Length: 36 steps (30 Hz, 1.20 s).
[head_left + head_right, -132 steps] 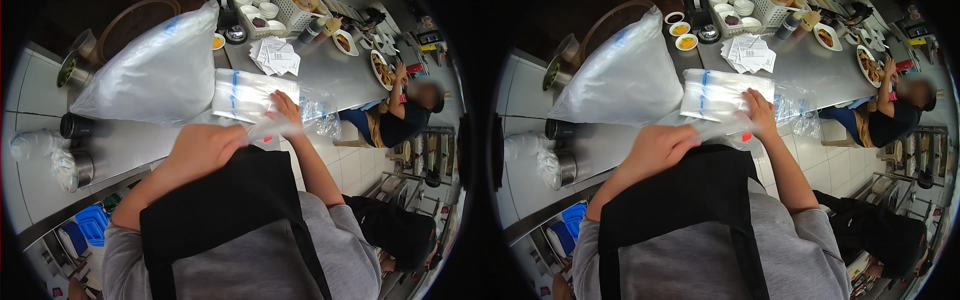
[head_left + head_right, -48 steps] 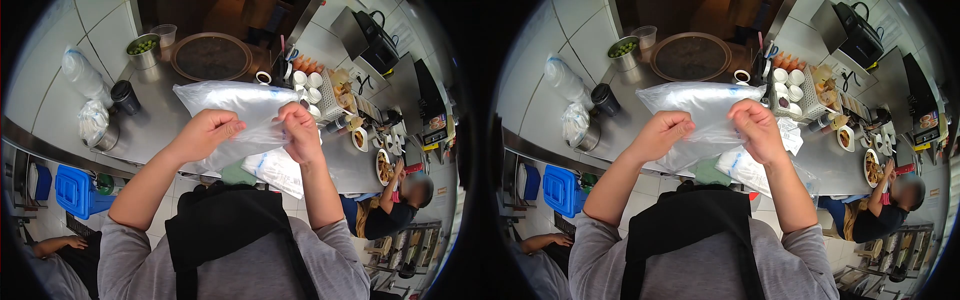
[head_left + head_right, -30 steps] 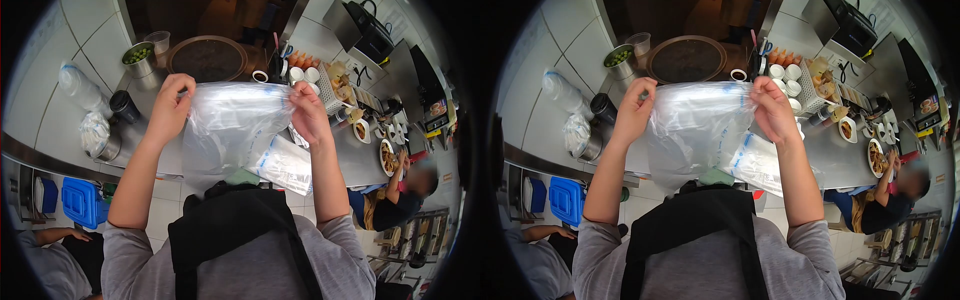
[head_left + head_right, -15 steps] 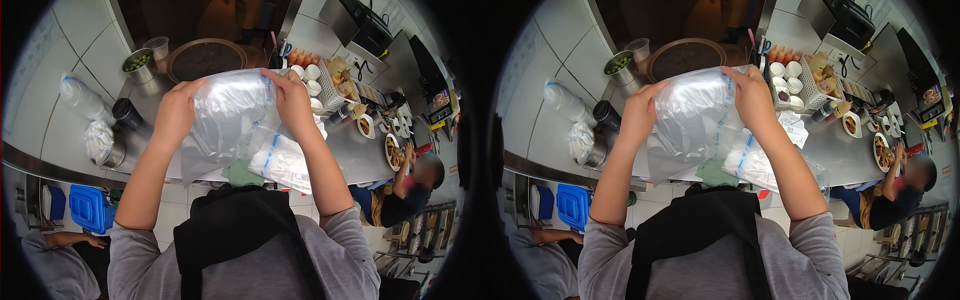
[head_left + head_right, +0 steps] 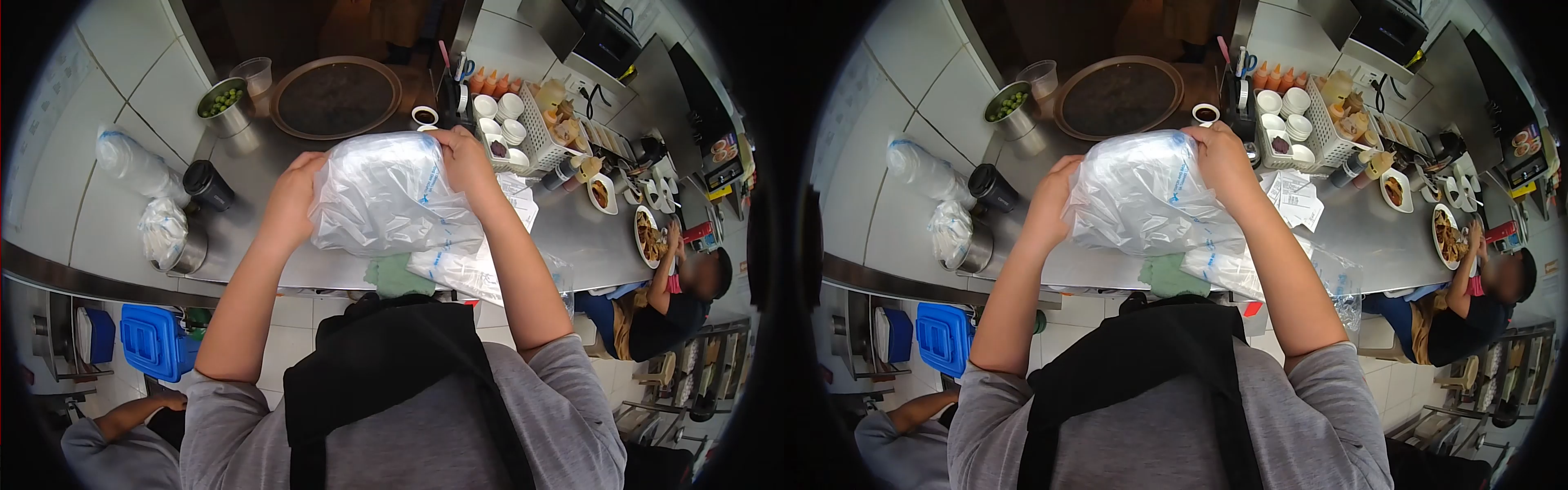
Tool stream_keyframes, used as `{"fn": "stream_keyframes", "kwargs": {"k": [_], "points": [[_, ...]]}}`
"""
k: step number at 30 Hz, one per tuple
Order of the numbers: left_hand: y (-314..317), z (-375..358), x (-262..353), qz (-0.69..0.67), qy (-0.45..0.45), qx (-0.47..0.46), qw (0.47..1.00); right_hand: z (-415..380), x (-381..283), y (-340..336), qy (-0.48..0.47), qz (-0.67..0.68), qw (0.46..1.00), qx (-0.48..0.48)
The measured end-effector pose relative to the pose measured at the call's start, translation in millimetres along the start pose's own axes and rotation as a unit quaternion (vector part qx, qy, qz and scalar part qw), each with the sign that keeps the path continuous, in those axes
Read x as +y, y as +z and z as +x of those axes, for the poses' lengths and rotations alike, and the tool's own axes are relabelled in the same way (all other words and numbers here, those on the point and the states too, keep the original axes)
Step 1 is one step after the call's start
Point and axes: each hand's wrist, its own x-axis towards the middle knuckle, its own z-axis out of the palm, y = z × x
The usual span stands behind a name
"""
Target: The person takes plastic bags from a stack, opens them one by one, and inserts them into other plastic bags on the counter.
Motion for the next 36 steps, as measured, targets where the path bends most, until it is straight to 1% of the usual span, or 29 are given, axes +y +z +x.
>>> {"fn": "stream_keyframes", "kwargs": {"k": [1, 8, 10, 11, 12, 13, 14, 15, 16, 17, 18, 19, 20, 21, 22, 23, 25, 26, 28, 29, 31, 32, 33, 34, 35, 36], "points": [[-0.3, 0.7, -0.1, -0.005, 0.013, -0.028, 1.0, 0.2, 2.7, 1.4, -0.014, -0.012, 1.0, 0.003], [12.3, -4.3, -12.0, 0.012, 0.022, -0.004, 1.0, 0.7, 25.8, 15.8, -0.026, -0.068, 0.997, -0.017], [14.9, -3.4, -15.2, 0.09, 0.031, -0.016, 0.995, -7.7, 40.4, 21.7, -0.079, -0.09, 0.992, -0.034], [13.6, -4.1, -17.8, 0.091, 0.032, -0.011, 0.995, -7.0, 48.2, 18.9, -0.084, -0.091, 0.992, -0.031], [11.1, -7.6, -21.5, -0.008, 0.006, 0.01, 1.0, -6.0, 55.8, 14.2, 0.087, 0.203, 0.969, -0.111], [8.4, -11.4, -21.5, -0.108, -0.02, 0.03, 0.994, -5.4, 39.3, 5.6, 0.249, 0.471, 0.827, -0.179], [5.2, -15.5, -19.1, -0.106, -0.021, 0.033, 0.994, -17.3, 23.4, -10.0, 0.207, 0.458, 0.849, -0.165], [-1.2, -19.5, -12.7, -0.192, -0.057, 0.048, 0.978, -21.9, 16.1, -17.0, 0.205, 0.458, 0.849, -0.168], [-4.3, -24.1, -8.9, -0.277, -0.092, 0.063, 0.954, -25.0, 14.7, -24.0, 0.207, 0.457, 0.852, -0.148], [-3.2, -30.1, -7.9, -0.276, -0.094, 0.066, 0.954, -28.6, 16.7, -28.9, 0.208, 0.456, 0.855, -0.129], [-0.4, -36.5, -6.5, -0.326, -0.103, 0.091, 0.935, -33.7, 23.1, -30.1, 0.219, 0.418, 0.872, -0.131], [3.1, -41.5, -5.2, -0.374, -0.112, 0.116, 0.913, -39.1, 31.0, -30.5, 0.219, 0.417, 0.871, -0.136], [8.9, -45.8, -3.7, -0.374, -0.117, 0.118, 0.912, -46.1, 41.0, -29.2, 0.103, 0.421, 0.89, -0.142], [16.7, -49.8, -1.6, -0.446, -0.131, 0.126, 0.876, -53.0, 55.3, -24.8, -0.015, 0.421, 0.895, -0.147], [23.8, -51.6, 0.2, -0.514, -0.142, 0.136, 0.835, -61.2, 95.8, 2.4, 0.097, 0.499, 0.851, -0.131], [30.6, -50.9, 3.0, -0.512, -0.144, 0.143, 0.835, -62.0, 83.1, 3.4, 0.095, 0.5, 0.85, -0.138], [42.1, -49.9, 6.3, -0.566, -0.171, 0.207, 0.779, -64.5, 42.0, 1.1, 0.2, 0.566, 0.796, -0.07], [45.6, -51.2, 1.6, -0.565, -0.172, 0.216, 0.778, -67.8, 44.7, 6.1, 0.198, 0.566, 0.797, -0.079], [49.9, -52.8, -7.7, -0.652, -0.208, 0.204, 0.7, -72.6, 60.2, 17.0, 0.24, 0.647, 0.723, -0.022], [48.8, -53.2, -10.2, -0.652, -0.208, 0.212, 0.698, -73.1, 65.8, 19.3, 0.24, 0.646, 0.724, -0.031], [43.6, -53.0, -13.1, -0.609, -0.275, 0.202, 0.716, -70.2, 63.8, 21.8, 0.203, 0.602, 0.772, -0.017], [40.7, -52.4, -12.5, -0.608, -0.276, 0.208, 0.715, -65.0, 62.2, 23.7, 0.212, 0.656, 0.724, 0.013], [37.5, -50.7, -10.8, -0.566, -0.268, 0.204, 0.752, -63.2, 61.5, 27.5, 0.211, 0.656, 0.724, 0.007], [35.3, -49.8, -10.0, -0.522, -0.26, 0.199, 0.788, -63.8, 62.1, 31.2, 0.173, 0.598, 0.78, 0.07], [35.3, -49.2, -10.8, -0.522, -0.26, 0.203, 0.787, -65.5, 62.8, 31.8, 0.132, 0.531, 0.826, 0.134], [35.2, -47.7, -12.6, -0.51, -0.246, 0.199, 0.8, -74.3, 65.1, 19.7, 0.107, 0.285, 0.95, 0.069]]}}
